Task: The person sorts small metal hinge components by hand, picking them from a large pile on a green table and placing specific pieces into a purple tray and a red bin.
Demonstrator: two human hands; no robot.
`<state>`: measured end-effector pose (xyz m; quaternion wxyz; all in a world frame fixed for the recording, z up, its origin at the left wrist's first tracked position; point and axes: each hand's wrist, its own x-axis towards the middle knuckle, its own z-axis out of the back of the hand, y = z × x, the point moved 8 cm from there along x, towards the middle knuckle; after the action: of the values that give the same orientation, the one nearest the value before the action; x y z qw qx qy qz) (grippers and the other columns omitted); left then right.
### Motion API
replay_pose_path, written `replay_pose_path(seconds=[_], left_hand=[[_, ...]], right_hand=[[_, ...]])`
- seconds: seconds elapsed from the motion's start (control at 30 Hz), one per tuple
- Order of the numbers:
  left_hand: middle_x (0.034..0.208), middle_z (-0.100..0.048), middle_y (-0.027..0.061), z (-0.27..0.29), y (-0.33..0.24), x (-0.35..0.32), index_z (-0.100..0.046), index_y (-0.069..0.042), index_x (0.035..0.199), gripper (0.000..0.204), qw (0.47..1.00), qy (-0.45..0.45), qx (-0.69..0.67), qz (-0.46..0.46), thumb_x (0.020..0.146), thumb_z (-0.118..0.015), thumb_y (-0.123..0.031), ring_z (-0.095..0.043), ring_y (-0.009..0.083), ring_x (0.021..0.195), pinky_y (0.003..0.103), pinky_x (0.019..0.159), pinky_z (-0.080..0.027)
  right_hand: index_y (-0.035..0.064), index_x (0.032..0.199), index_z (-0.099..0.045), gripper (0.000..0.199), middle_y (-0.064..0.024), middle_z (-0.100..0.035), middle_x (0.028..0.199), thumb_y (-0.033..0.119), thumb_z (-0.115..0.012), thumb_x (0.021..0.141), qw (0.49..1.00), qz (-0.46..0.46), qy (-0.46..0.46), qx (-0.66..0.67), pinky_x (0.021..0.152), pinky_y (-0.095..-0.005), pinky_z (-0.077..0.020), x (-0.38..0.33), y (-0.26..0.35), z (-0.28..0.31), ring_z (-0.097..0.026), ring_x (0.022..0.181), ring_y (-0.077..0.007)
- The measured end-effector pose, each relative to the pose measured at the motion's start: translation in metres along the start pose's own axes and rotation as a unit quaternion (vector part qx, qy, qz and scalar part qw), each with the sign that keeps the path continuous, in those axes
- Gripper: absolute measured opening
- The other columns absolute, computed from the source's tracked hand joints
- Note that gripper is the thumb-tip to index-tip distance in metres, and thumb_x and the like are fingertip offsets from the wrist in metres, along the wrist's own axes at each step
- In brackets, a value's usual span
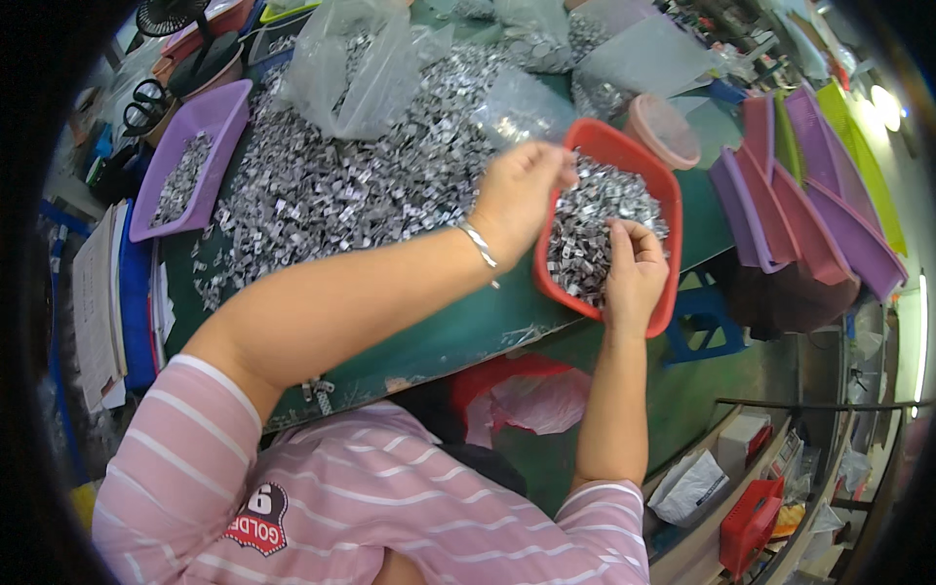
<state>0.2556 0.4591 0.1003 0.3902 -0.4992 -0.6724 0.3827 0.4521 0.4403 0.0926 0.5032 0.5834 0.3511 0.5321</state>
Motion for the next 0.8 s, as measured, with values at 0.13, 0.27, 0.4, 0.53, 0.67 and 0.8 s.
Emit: replay_pose_path(seconds=[0.13,0.27,0.4,0.53,0.67,0.8], left_hand=[[0.091,-0.07,0.0049,0.071,-0.083,-0.025,-0.066,-0.001,0.109,0.02,0.998,-0.007,0.044,-0.033,0.097,-0.056,-0.013,-0.064,0.0107,0.082,0.025,0.071,-0.049],[0.09,-0.069,0.0048,0.183,-0.142,-0.079,-0.066,0.001,0.112,0.022,0.978,-0.127,0.129,-0.102,0.096,-0.06,-0.013,-0.058,0.0072,0.073,0.02,0.064,-0.046],[0.088,-0.066,0.0041,0.269,-0.173,-0.146,-0.065,0.002,0.113,0.022,0.946,-0.222,0.21,-0.106,0.095,-0.062,-0.011,-0.049,0.0044,0.064,0.019,0.054,-0.036],[0.089,-0.066,0.0029,0.315,-0.18,-0.211,-0.066,-0.001,0.11,0.017,0.92,-0.279,0.271,-0.05,0.096,-0.062,-0.01,-0.048,0.0039,0.063,0.019,0.054,-0.035],[0.087,-0.066,0.0026,0.337,-0.17,-0.256,-0.066,-0.002,0.108,0.014,0.921,-0.288,0.261,-0.021,0.096,-0.062,-0.009,-0.047,0.0035,0.062,0.018,0.054,-0.035],[0.087,-0.066,0.0004,0.349,-0.159,-0.286,-0.066,-0.003,0.108,0.014,0.92,-0.273,0.282,0.017,0.096,-0.06,-0.007,-0.046,0.002,0.063,0.017,0.054,-0.035]], right_hand=[[-0.0027,0.101,-0.067,0.01,-0.0105,-0.07,0.1,0.0,-0.062,0.092,0.945,0.231,-0.039,-0.227,0.089,-0.0315,-0.0484,-0.036,0.052,-0.003,-0.064,0.096,-0.0195],[-0.0031,0.099,-0.066,0.011,-0.0127,-0.068,0.098,-0.002,-0.063,0.088,0.942,0.233,0.163,-0.179,0.086,-0.0342,-0.0497,-0.116,0.076,-0.091,-0.064,0.092,-0.024],[0.0083,0.124,-0.061,0.062,-0.0202,-0.054,0.127,0.032,-0.084,0.072,0.815,0.268,0.493,-0.144,0.087,-0.0449,-0.0488,-0.221,0.062,-0.194,-0.058,0.106,-0.0375],[0.0107,0.119,-0.062,0.06,-0.0195,-0.049,0.128,0.035,-0.084,0.068,0.763,0.394,0.481,-0.175,0.088,-0.045,-0.0446,-0.262,0.068,-0.239,-0.052,0.107,-0.037],[0.0068,0.102,-0.063,0.038,-0.0165,-0.055,0.105,0.02,-0.08,0.07,0.739,0.412,0.514,-0.144,0.076,-0.0421,-0.0468,-0.273,0.053,-0.256,-0.054,0.089,-0.0345],[0.0057,0.09,-0.062,0.022,-0.0093,-0.054,0.086,0.011,-0.074,0.073,0.716,0.464,0.5,-0.149,0.064,-0.0386,-0.0485,-0.28,0.068,-0.259,-0.053,0.076,-0.0292]])
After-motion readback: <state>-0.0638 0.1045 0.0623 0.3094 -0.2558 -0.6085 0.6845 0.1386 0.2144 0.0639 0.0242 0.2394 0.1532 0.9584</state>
